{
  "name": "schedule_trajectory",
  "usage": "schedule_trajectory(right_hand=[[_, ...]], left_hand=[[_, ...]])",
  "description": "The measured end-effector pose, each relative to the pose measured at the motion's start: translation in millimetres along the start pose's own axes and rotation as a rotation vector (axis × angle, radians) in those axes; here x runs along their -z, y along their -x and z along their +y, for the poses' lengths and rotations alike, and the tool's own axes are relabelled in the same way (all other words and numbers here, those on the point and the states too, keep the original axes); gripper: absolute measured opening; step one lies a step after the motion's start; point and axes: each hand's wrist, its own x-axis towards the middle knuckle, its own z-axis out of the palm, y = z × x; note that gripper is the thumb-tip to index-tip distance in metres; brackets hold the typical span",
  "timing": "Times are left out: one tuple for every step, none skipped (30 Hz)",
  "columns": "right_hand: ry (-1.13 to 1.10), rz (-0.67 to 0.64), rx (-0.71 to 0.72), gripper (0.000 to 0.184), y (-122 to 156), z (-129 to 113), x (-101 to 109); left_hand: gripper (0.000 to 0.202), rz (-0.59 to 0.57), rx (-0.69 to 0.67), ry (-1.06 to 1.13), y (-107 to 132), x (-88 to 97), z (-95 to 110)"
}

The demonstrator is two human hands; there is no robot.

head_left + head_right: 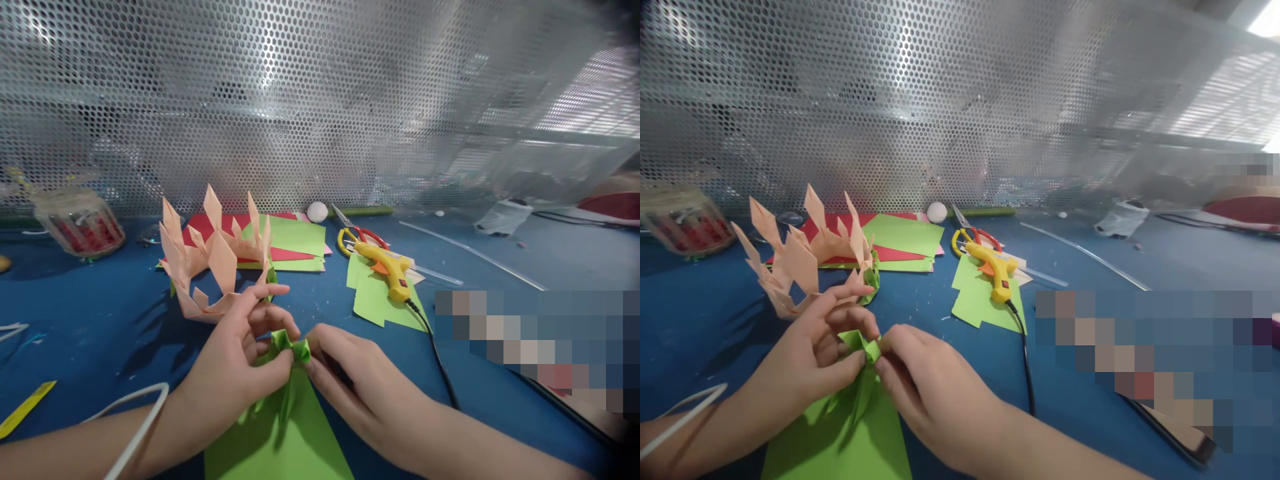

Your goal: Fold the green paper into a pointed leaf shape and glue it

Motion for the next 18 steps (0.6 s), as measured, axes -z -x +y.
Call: schedule_trajectory(right_hand=[[0.002, -0.001, 0.002, 0.016, -0.5, 0.5, 0.3], [0.004, -0.002, 0.006, 0.017, -0.7, 0.9, 0.7], [0.005, -0.002, 0.011, 0.017, -0.6, 1.2, 1.2], [0.006, -0.002, 0.017, 0.017, -0.2, 1.4, 1.6], [0.008, 0.0, 0.021, 0.016, 0.5, 1.4, 2.0], [0.01, 0.0, 0.024, 0.016, 1.3, 1.4, 2.3], [0.012, -0.001, 0.025, 0.016, 2.1, 1.5, 2.5], [0.014, -0.004, 0.026, 0.016, 2.7, 1.6, 2.8], [0.016, -0.009, 0.028, 0.017, 3.0, 1.9, 3.0], [0.019, -0.015, 0.031, 0.018, 3.0, 2.3, 3.3], [0.022, -0.021, 0.038, 0.018, 2.8, 2.9, 3.7], [0.027, -0.028, 0.046, 0.018, 2.5, 3.5, 4.2], [0.034, -0.035, 0.057, 0.018, 2.1, 4.2, 4.7], [0.044, -0.041, 0.067, 0.018, 1.9, 4.7, 5.2], [0.058, -0.047, 0.077, 0.019, 1.9, 5.1, 5.7], [0.072, -0.054, 0.085, 0.019, 2.1, 5.1, 6.0], [0.087, -0.063, 0.093, 0.02, 2.5, 4.9, 6.2], [0.101, -0.07, 0.1, 0.021, 3.1, 4.3, 6.3]], left_hand=[[0.046, -0.009, 0.005, -0.006, 0.1, 0.3, 0.6], [0.043, -0.017, 0.01, -0.012, 0.1, 0.7, 1.0], [0.041, -0.026, 0.014, -0.017, 0.0, 1.0, 1.0], [0.04, -0.034, 0.019, -0.02, -0.2, 1.2, 0.8], [0.039, -0.046, 0.022, -0.024, -0.4, 1.3, 0.5], [0.037, -0.058, 0.025, -0.029, -0.5, 1.4, 0.2], [0.035, -0.071, 0.023, -0.035, -0.6, 1.3, 0.0], [0.033, -0.082, 0.021, -0.042, -0.6, 1.2, 0.0], [0.032, -0.091, 0.015, -0.048, -0.4, 1.1, 0.2], [0.032, -0.095, 0.007, -0.054, -0.1, 1.1, 0.6], [0.033, -0.098, -0.001, -0.058, 0.3, 1.2, 1.0], [0.033, -0.101, -0.005, -0.061, 0.7, 1.3, 1.3], [0.033, -0.106, -0.009, -0.061, 1.1, 1.6, 1.4], [0.033, -0.111, -0.01, -0.06, 1.3, 2.0, 1.2], [0.033, -0.12, -0.011, -0.056, 1.4, 2.4, 0.8], [0.034, -0.129, -0.011, -0.052, 1.4, 3.0, 0.2], [0.036, -0.137, -0.013, -0.048, 1.2, 3.5, -0.3], [0.038, -0.142, -0.015, -0.046, 1.0, 4.0, -0.8]])
